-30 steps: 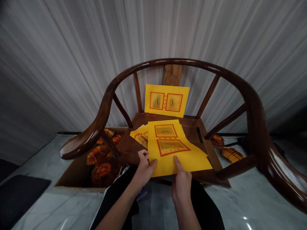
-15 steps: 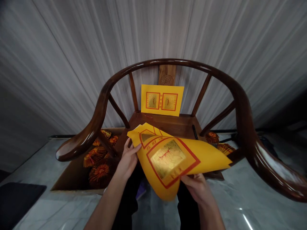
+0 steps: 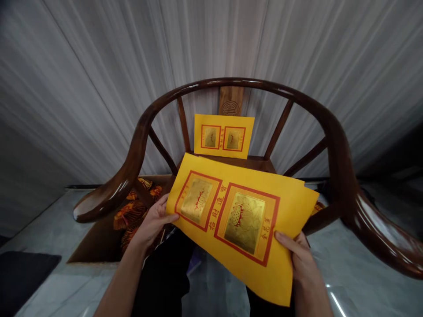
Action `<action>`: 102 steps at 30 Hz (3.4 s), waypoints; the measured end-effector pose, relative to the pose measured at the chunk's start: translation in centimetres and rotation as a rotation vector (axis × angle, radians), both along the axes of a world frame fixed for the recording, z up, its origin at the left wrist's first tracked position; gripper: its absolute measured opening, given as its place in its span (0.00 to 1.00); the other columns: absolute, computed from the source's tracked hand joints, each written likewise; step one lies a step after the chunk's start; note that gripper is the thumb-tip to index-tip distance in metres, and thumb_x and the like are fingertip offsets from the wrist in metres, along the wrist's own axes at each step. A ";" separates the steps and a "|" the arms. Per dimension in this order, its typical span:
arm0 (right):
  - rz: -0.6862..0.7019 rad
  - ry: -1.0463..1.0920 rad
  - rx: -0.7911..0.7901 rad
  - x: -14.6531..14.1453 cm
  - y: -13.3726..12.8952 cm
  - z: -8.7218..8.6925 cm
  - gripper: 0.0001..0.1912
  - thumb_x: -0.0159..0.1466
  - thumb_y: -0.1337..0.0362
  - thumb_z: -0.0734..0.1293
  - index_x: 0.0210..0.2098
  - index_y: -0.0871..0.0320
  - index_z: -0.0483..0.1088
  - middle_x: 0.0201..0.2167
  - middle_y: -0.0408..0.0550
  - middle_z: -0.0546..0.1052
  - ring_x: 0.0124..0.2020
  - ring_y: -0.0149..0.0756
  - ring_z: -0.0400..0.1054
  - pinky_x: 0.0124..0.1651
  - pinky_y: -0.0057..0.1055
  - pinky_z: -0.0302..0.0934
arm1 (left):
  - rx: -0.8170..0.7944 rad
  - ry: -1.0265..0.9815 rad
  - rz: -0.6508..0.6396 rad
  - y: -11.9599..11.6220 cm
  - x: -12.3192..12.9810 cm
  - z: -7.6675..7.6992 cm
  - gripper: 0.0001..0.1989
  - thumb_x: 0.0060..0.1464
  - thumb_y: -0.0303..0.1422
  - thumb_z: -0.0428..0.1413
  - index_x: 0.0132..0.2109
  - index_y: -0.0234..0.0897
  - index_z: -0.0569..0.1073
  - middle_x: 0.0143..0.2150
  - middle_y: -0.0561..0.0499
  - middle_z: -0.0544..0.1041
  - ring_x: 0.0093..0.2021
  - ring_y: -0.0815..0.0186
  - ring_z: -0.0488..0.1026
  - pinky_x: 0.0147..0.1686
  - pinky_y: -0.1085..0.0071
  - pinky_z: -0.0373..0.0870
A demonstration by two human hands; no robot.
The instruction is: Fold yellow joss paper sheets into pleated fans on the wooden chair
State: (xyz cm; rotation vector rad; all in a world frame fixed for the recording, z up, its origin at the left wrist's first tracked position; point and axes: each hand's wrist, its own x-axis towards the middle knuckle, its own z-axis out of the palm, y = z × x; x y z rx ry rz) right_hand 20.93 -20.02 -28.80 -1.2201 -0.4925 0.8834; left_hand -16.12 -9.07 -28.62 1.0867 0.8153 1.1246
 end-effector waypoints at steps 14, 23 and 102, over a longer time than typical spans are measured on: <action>0.135 -0.227 -0.013 2.2 -0.4 0.4 0.34 0.37 0.61 0.86 0.45 0.56 0.82 0.45 0.56 0.85 0.43 0.56 0.81 0.41 0.46 0.80 | 0.176 0.175 0.135 -1.9 -1.1 4.0 0.36 0.45 0.30 0.73 0.61 0.43 0.71 0.62 0.44 0.77 0.63 0.51 0.74 0.58 0.63 0.75; -0.077 -0.300 0.086 -1.1 1.9 2.5 0.42 0.42 0.58 0.86 0.55 0.55 0.76 0.51 0.52 0.83 0.46 0.47 0.80 0.48 0.39 0.79 | 0.149 0.110 0.402 -1.1 0.9 3.6 0.29 0.46 0.36 0.73 0.54 0.38 0.74 0.49 0.48 0.84 0.46 0.58 0.82 0.47 0.64 0.80; -0.071 -0.501 0.139 -1.1 9.9 -2.5 0.23 0.60 0.43 0.73 0.39 0.58 0.77 0.40 0.50 0.82 0.39 0.40 0.75 0.43 0.35 0.69 | 0.177 0.249 0.575 -0.2 1.7 0.5 0.20 0.58 0.40 0.64 0.55 0.37 0.73 0.55 0.43 0.81 0.54 0.58 0.79 0.57 0.62 0.73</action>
